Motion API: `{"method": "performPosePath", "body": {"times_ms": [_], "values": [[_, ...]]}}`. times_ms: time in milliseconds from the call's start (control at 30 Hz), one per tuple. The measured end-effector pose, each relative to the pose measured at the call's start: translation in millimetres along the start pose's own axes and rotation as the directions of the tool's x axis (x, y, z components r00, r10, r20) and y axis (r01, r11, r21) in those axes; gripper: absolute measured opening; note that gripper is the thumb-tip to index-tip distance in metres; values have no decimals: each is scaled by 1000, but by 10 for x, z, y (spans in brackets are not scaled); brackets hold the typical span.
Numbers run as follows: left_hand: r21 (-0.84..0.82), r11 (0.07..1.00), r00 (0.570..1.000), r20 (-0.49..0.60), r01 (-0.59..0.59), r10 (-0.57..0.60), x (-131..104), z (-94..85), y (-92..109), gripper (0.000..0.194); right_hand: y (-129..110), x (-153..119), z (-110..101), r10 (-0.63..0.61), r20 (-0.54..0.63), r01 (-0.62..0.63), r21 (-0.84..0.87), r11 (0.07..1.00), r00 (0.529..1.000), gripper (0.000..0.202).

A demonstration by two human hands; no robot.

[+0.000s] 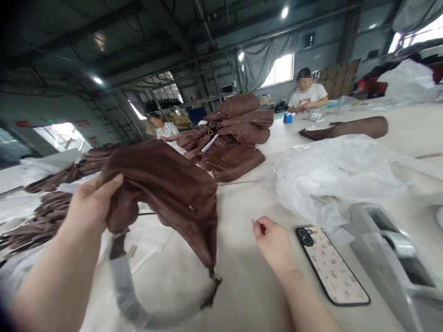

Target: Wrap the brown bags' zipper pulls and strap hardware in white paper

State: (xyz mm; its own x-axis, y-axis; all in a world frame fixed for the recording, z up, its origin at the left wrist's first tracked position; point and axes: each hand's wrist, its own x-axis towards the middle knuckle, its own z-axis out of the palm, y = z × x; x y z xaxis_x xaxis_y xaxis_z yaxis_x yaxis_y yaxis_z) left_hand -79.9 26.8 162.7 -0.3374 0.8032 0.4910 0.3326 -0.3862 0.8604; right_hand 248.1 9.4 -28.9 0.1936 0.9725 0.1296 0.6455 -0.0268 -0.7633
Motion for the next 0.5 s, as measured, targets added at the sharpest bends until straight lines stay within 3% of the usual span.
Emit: {"method": "performPosePath", "body": {"times_ms": [67,133,167,233,300,333,367,433,467,500], "values": [[38,991,987,99,-128,124,227,101,383,35,-20,-9,-15,-12,-8,12,10,1000,1000,32],[148,959,948,247,-243,202,370,299,664,32,-26,-14,-17,-29,-7,29,30,999,1000,33],[235,916,910,341,-324,235,404,435,748,30,-23,-14,-10,-32,4,31,55,998,999,34],[414,748,797,550,-519,249,386,768,783,26,-10,-6,17,-7,57,-2,153,988,998,36],[510,540,674,723,-670,152,254,1143,646,23,5,11,54,50,120,-88,338,937,992,38],[519,492,620,783,-699,55,151,1330,527,23,12,23,73,87,141,-142,451,881,986,39],[516,480,565,823,-710,-49,31,1508,388,23,20,38,89,127,156,-193,560,806,980,42],[466,548,439,878,-695,-191,-232,1814,90,33,44,75,119,197,180,-265,724,636,964,51],[437,578,385,897,-689,-220,-356,1934,-49,43,66,98,134,220,182,-279,766,579,958,54],[384,641,298,923,-665,-244,-464,2030,-171,49,95,122,149,233,173,-277,786,554,957,57]]}}
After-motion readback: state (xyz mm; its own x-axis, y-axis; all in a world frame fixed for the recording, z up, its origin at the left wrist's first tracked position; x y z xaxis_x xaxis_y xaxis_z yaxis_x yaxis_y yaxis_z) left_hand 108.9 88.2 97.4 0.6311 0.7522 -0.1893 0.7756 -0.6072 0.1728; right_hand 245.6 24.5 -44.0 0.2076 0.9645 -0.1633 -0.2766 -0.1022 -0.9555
